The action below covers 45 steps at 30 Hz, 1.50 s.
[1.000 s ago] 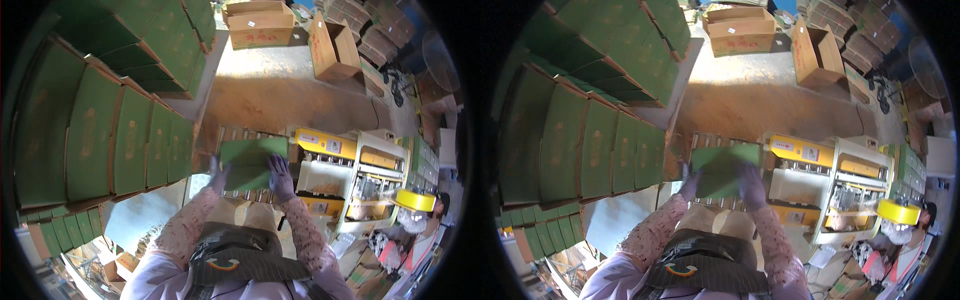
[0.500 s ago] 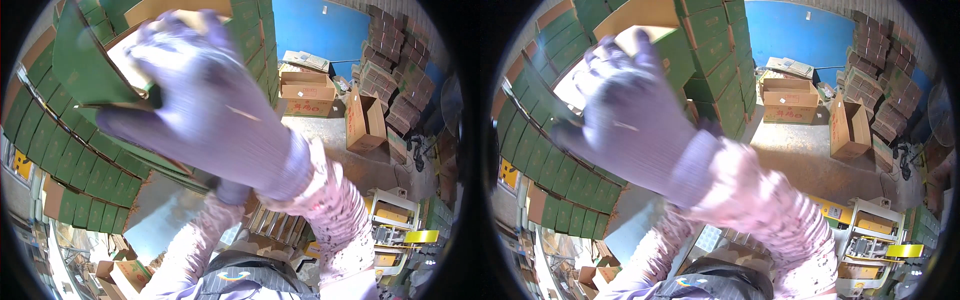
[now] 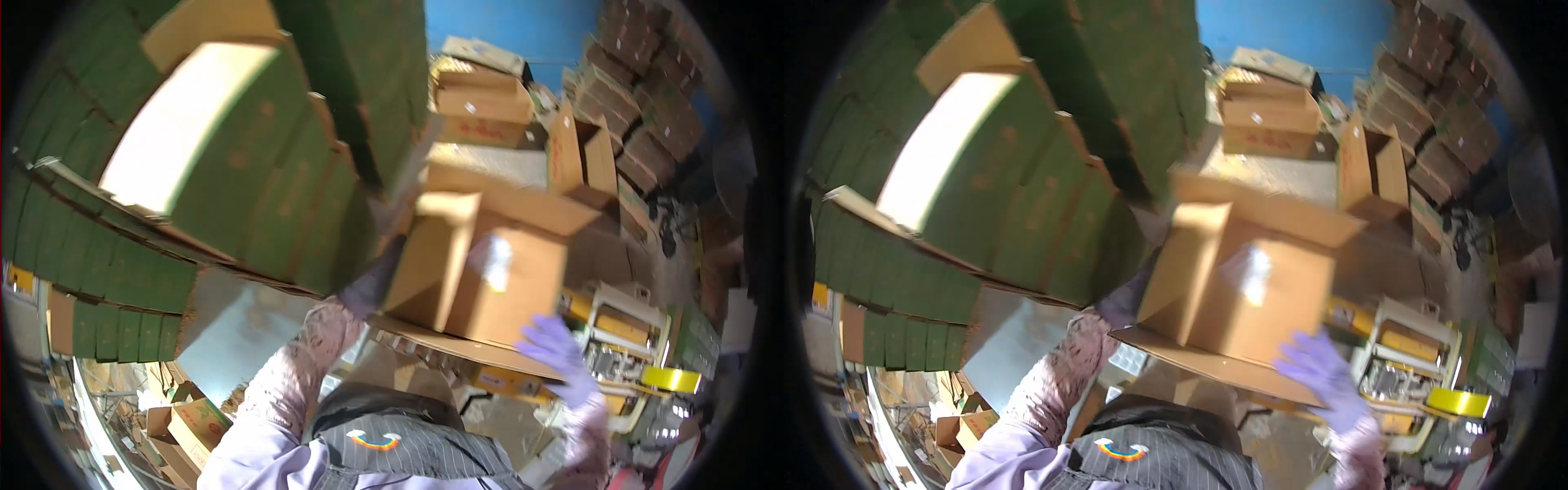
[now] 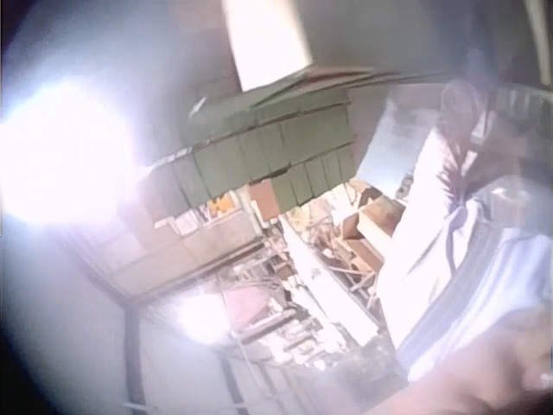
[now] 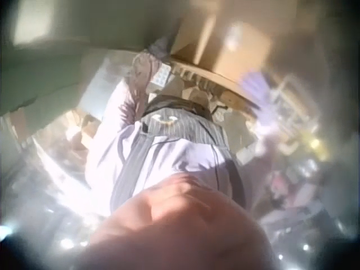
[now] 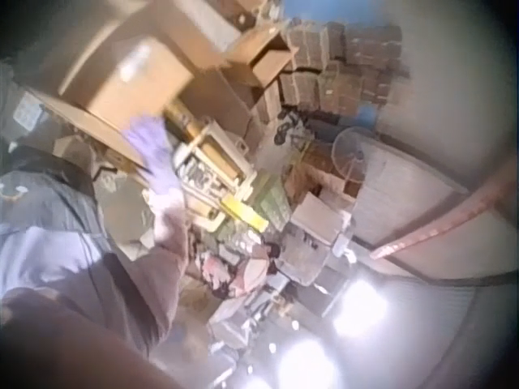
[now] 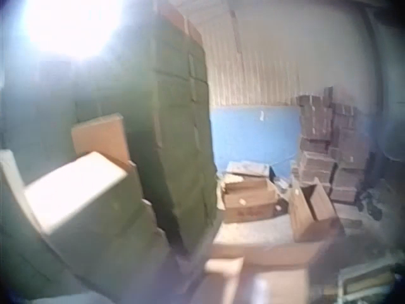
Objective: The person assembles cardboard boxes, places smaller boxes inside them by hand, closes the boxes, and stacks them into piles.
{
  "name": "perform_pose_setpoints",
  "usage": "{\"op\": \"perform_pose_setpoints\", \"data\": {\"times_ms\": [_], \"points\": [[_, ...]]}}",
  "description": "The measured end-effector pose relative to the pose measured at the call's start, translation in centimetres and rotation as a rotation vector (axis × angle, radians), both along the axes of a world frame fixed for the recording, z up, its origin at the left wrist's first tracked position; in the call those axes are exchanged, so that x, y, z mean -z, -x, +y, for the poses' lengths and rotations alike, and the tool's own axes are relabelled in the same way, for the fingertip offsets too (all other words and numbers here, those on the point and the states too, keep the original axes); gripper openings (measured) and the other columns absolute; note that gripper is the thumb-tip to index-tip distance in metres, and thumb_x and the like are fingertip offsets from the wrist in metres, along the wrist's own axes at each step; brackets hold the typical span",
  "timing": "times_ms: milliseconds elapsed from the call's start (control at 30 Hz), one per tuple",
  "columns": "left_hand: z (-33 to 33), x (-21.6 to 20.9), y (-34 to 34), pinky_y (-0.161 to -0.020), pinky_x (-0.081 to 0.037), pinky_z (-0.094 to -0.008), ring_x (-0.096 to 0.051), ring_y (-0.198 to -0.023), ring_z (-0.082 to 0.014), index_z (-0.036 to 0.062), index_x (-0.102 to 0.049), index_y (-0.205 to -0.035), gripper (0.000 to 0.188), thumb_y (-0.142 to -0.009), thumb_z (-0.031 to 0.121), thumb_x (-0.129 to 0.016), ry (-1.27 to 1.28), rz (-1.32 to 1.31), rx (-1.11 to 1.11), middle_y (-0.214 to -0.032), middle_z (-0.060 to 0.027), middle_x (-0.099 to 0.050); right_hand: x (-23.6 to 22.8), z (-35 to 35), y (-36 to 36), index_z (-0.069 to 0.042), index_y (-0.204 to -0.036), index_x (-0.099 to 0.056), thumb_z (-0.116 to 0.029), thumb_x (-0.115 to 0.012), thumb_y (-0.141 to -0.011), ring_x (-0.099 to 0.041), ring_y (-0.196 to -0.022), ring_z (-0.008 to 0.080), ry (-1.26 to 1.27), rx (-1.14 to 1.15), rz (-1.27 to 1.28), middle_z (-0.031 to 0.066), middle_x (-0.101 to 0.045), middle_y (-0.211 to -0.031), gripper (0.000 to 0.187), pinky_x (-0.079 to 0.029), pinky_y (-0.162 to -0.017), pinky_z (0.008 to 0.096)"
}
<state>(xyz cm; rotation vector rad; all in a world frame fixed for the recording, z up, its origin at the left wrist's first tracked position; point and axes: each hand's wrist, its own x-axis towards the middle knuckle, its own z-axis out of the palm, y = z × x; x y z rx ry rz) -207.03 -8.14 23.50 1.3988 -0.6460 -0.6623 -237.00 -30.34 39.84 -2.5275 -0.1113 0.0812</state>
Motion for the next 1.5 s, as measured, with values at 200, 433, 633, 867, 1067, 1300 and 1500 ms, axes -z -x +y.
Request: {"op": "perform_pose_setpoints", "data": {"times_ms": [200,433,633,867,1067,1300,1500], "points": [[4.7,19.6,1.1,-0.095,-0.042,-0.0358,-0.056,-0.11,-0.0249,0.0037,-0.048,-0.129,0.051,-0.087,0.03,-0.06,-0.788,0.13,-0.145,-0.121,-0.0146,-0.058,27.3,3.4,1.3,-0.006,-0.122,-0.056,-0.008,-0.056,-0.067,-0.039,-0.129,0.028,0.19,-0.077,-0.117,0.0139,-0.051,-0.129,0.055,-0.025,-0.113,0.0417],[0.9,11.0,4.7,-0.09,-0.044,-0.0439,-0.053,-0.103,-0.0305,0.0102,-0.052,-0.124,0.049,-0.078,0.022,-0.065,-0.611,-1.137,0.566,-0.112,-0.0119,-0.054,30.7,7.5,1.9,-0.008,-0.131,-0.05,-0.014,-0.073,-0.075,-0.05,-0.119,0.0303,-0.651,0.813,0.157,0.0148,-0.048,-0.134,0.06,-0.042,-0.099,0.0361],[-0.9,12.0,1.8,-0.104,-0.035,-0.0451,-0.034,-0.129,-0.0288,0.0135,-0.037,-0.138,0.053,-0.089,0.025,-0.056,-0.465,-0.613,0.041,-0.14,-0.0101,-0.034,31.1,5.8,-6.8,-0.007,-0.136,-0.041,-0.01,-0.068,-0.074,-0.043,-0.122,0.0354,-0.049,1.365,-0.208,0.0229,-0.043,-0.134,0.068,-0.034,-0.105,0.0403],[1.7,17.1,6.8,-0.107,-0.03,-0.0432,-0.038,-0.128,-0.0325,0.001,-0.035,-0.137,0.057,-0.088,0.019,-0.059,-0.401,0.128,-0.101,-0.139,-0.0234,-0.036,28.5,4.1,-6.3,-0.003,-0.129,-0.047,-0.004,-0.056,-0.073,-0.036,-0.128,0.0383,0.167,0.523,-0.134,0.0187,-0.043,-0.134,0.056,-0.03,-0.109,0.0463],[-7.2,18.8,14.4,-0.103,-0.037,-0.0365,-0.046,-0.121,-0.0237,0.0051,-0.036,-0.138,0.05,-0.097,0.033,-0.045,-0.189,0.229,0.267,-0.134,-0.0131,-0.046,25.0,5.9,-6.9,-0.002,-0.136,-0.041,-0.012,-0.065,-0.074,-0.03,-0.134,0.0375,0.043,0.668,-0.192,0.0191,-0.037,-0.142,0.067,-0.021,-0.113,0.046],[-2.0,1.4,5.9,-0.106,-0.033,-0.037,-0.042,-0.124,-0.0249,0.0062,-0.034,-0.14,0.051,-0.098,0.034,-0.043,0.182,0.287,0.028,-0.139,-0.0125,-0.04,-11.7,16.1,-26.8,-0.001,-0.12,-0.056,-0.032,-0.069,-0.077,-0.043,-0.124,0.0348,-0.355,-0.011,-1.092,0.0183,-0.052,-0.126,0.054,-0.021,-0.11,0.0512],[3.6,-11.0,-0.8,-0.109,-0.03,-0.0375,-0.039,-0.127,-0.026,0.0072,-0.031,-0.141,0.053,-0.098,0.035,-0.042,0.875,0.276,0.129,-0.143,-0.012,-0.035,-14.9,16.8,-25.0,0.001,-0.097,-0.065,-0.021,-0.066,-0.081,-0.063,-0.093,0.0321,-0.195,0.193,-1.107,0.013,-0.067,-0.091,0.027,-0.038,-0.101,0.0523]]}}
